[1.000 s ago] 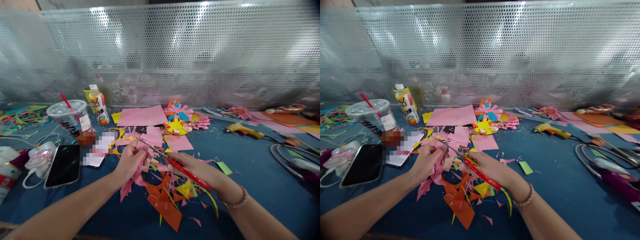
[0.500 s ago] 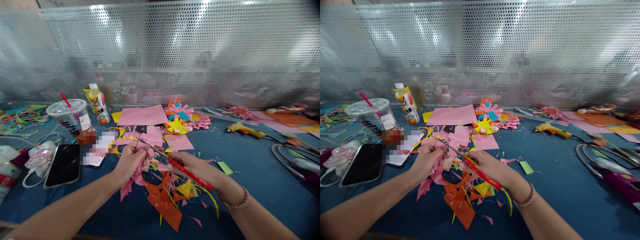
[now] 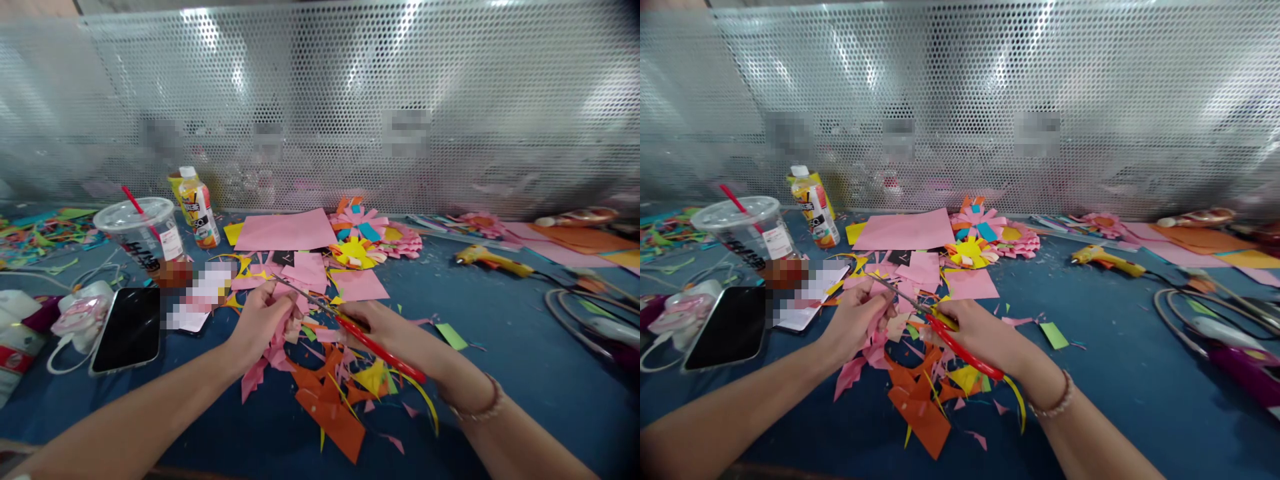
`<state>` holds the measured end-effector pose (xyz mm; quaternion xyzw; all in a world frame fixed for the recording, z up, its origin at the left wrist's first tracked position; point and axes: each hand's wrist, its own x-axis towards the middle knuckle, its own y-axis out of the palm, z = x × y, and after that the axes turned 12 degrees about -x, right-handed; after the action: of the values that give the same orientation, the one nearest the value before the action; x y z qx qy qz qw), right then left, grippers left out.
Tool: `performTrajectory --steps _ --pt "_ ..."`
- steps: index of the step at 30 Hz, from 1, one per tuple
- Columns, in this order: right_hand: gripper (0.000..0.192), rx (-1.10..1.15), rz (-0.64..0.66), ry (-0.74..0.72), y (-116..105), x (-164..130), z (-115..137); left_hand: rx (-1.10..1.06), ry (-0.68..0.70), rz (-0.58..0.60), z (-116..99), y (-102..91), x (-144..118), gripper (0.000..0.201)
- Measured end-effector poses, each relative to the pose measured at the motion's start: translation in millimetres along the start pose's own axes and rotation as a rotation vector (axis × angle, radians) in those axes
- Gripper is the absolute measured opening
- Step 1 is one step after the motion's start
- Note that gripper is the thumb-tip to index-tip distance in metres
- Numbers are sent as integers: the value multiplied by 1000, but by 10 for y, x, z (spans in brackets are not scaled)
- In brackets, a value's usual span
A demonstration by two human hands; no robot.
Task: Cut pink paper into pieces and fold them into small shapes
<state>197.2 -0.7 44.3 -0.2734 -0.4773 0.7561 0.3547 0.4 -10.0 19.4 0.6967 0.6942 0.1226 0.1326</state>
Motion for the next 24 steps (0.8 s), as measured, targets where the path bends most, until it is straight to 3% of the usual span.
performTrajectory --steps 9,18,24 --pt "38 -79 -50 64 23 29 -43 -43 10 0 22 -19 23 18" --pt "41 34 -10 -63 -68 -87 66 -15 37 -12 28 -31 26 19" --pt "41 14 -13 -49 -11 -52 76 10 28 -13 21 0 3 19"
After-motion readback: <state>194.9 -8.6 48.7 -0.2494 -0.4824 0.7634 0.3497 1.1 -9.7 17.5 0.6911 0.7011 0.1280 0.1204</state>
